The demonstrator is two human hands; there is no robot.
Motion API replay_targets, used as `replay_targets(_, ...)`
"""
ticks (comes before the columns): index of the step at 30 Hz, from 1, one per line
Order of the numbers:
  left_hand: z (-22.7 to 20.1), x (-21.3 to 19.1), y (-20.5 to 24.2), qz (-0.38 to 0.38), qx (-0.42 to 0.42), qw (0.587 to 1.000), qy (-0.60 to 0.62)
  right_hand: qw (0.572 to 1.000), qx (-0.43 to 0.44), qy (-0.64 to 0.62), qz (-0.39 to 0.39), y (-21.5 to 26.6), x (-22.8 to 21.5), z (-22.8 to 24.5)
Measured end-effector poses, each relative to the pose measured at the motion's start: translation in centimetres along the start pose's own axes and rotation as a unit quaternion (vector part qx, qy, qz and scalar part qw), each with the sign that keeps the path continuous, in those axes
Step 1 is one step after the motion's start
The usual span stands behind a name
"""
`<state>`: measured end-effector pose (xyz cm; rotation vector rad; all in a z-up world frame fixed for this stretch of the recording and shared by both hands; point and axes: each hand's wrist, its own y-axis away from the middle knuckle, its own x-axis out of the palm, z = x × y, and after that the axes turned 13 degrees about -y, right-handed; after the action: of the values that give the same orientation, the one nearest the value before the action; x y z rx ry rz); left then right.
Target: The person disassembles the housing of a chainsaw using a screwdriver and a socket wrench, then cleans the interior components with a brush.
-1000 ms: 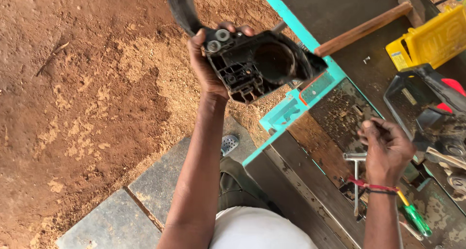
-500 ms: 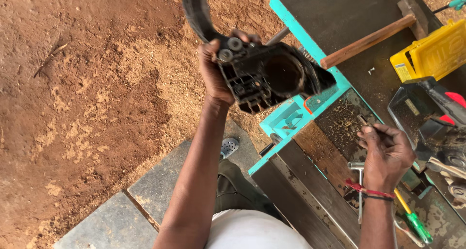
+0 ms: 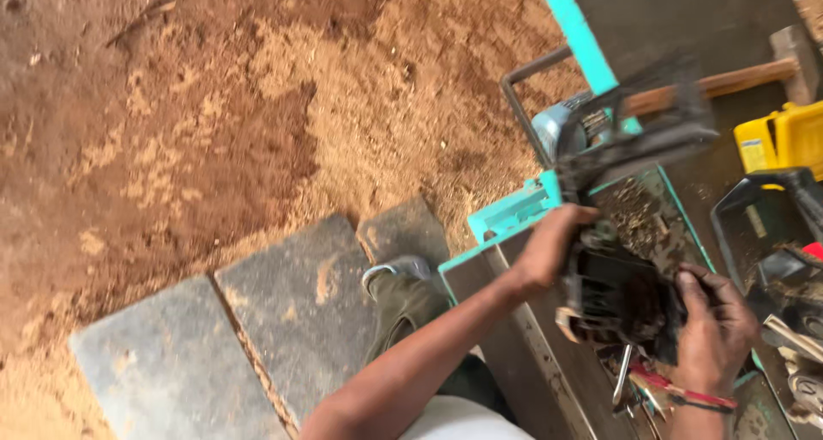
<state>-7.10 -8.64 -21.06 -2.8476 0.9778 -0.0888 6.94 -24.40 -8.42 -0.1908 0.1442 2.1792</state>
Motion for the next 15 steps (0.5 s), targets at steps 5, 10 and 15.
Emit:
replay_targets(5,-4.3,2.1,-1.4,0.063,-0.029,0.997,0.027,0.983,0.161,-0.021,-0.085,0.4,-2.1,-0.6)
replay_targets(10,-9.1,-0.3,-4.3,0.109,-0.195,0.969,0.103,0.991,0.096,0.072,-0.066,0.6,-1.5,-0.7)
replay_targets(15,-13.3,-1.6,-6.8,0.084,-0.294,0.940,0.153,0.992,0.049,0.058,-0.103,-0.5,-1.9,-2.0)
